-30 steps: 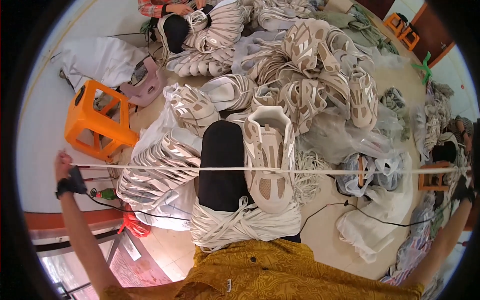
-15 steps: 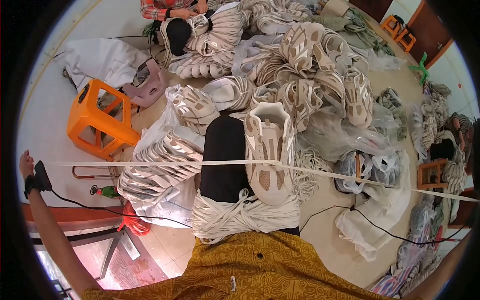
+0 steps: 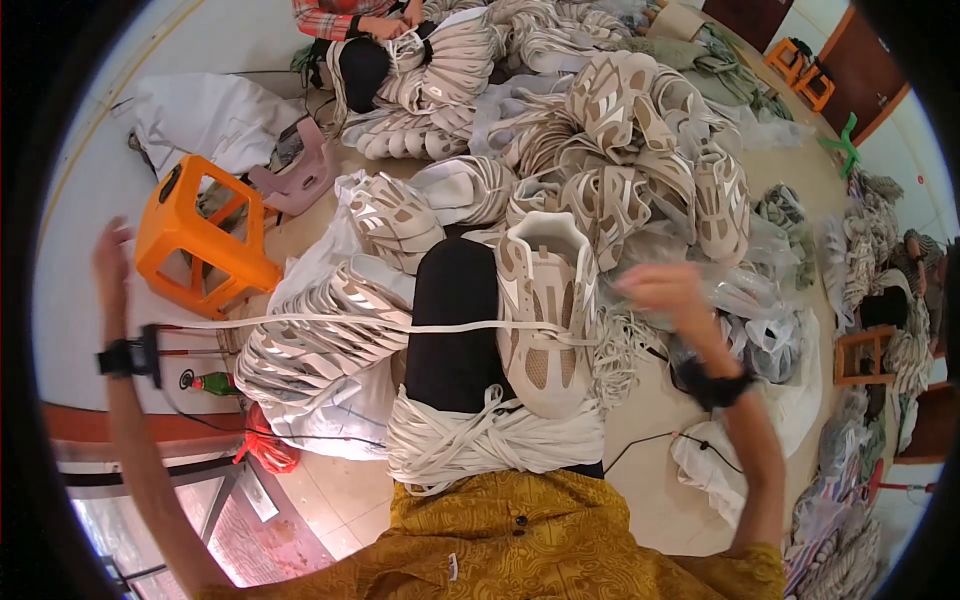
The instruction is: Lacing and preparing shoe uppers in a shoe manufacturing facility.
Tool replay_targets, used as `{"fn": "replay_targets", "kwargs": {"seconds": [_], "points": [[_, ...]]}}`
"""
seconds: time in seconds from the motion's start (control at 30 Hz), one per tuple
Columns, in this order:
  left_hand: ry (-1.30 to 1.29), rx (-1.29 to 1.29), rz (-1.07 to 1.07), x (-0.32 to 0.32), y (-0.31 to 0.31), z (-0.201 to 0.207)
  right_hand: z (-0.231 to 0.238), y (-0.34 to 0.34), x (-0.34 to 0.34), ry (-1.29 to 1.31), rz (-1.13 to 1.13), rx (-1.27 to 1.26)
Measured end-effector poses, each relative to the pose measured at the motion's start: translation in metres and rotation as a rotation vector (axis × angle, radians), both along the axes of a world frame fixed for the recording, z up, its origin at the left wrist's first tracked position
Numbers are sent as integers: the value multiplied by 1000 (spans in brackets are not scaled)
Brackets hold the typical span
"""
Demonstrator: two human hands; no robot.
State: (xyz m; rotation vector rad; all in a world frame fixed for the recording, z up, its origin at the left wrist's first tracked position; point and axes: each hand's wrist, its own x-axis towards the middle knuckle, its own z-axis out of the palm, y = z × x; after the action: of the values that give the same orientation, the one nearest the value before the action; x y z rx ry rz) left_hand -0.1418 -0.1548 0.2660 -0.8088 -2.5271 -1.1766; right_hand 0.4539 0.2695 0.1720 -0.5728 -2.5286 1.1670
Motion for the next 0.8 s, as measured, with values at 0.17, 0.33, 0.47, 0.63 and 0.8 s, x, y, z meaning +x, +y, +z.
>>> {"fn": "replay_targets", "kwargs": {"seconds": [0.17, 0.33, 0.47, 0.63, 0.8], "points": [[-591, 170, -482, 265, 165, -82, -52, -51, -57, -51, -77, -520], [-1156, -118, -591, 365, 224, -112, -48, -66, -57, -122, -105, -658], [-652, -131, -744, 384, 230, -143, -46, -70, -57, -120, -123, -728], [126, 30, -862, 391, 234, -151, -42, -67, -58, -155, -120, -898], [-61, -110, -804, 397, 226, -156, -37, -72, -62, -134, -124, -958]]}}
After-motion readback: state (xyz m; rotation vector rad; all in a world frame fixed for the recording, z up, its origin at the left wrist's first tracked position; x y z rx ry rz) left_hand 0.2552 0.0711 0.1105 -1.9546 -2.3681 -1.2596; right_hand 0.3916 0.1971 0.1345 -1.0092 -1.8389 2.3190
